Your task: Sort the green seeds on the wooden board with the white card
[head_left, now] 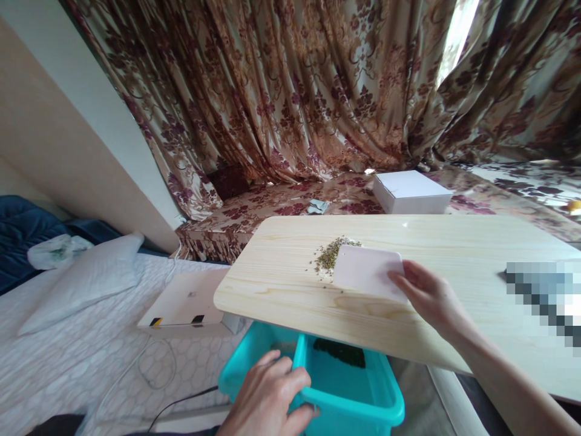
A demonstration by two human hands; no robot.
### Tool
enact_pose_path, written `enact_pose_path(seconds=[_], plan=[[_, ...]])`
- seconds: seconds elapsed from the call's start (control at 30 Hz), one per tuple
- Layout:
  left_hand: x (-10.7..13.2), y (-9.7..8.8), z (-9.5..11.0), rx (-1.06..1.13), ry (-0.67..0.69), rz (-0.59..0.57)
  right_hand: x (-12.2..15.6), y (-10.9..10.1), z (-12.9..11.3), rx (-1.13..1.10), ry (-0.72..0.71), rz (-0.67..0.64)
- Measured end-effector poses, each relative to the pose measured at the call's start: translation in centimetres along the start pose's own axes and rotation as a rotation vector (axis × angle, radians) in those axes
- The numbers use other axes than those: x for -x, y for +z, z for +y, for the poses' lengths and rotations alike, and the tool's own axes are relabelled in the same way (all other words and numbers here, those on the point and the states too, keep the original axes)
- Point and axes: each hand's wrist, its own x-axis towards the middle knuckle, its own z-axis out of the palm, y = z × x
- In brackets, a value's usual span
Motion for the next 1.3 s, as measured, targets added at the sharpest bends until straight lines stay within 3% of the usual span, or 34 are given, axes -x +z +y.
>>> enact_pose_path(seconds=[1.0,1.17,1.3], plan=[[-0.3,0.3,-0.8,0.035,0.011,-0.011,-0.4,1.2,-0.2,-0.069,-0.013,-0.035],[0.2,0.2,-0.7,0.033,-0.046,-0.059,-0.1,0.5,-0.5,-0.061,-0.025,-0.033],[0.8,0.2,-1.3,0.072,-0.045,-0.025,0.5,-0.3,-0.4,-0.034,-0.019,0.018]])
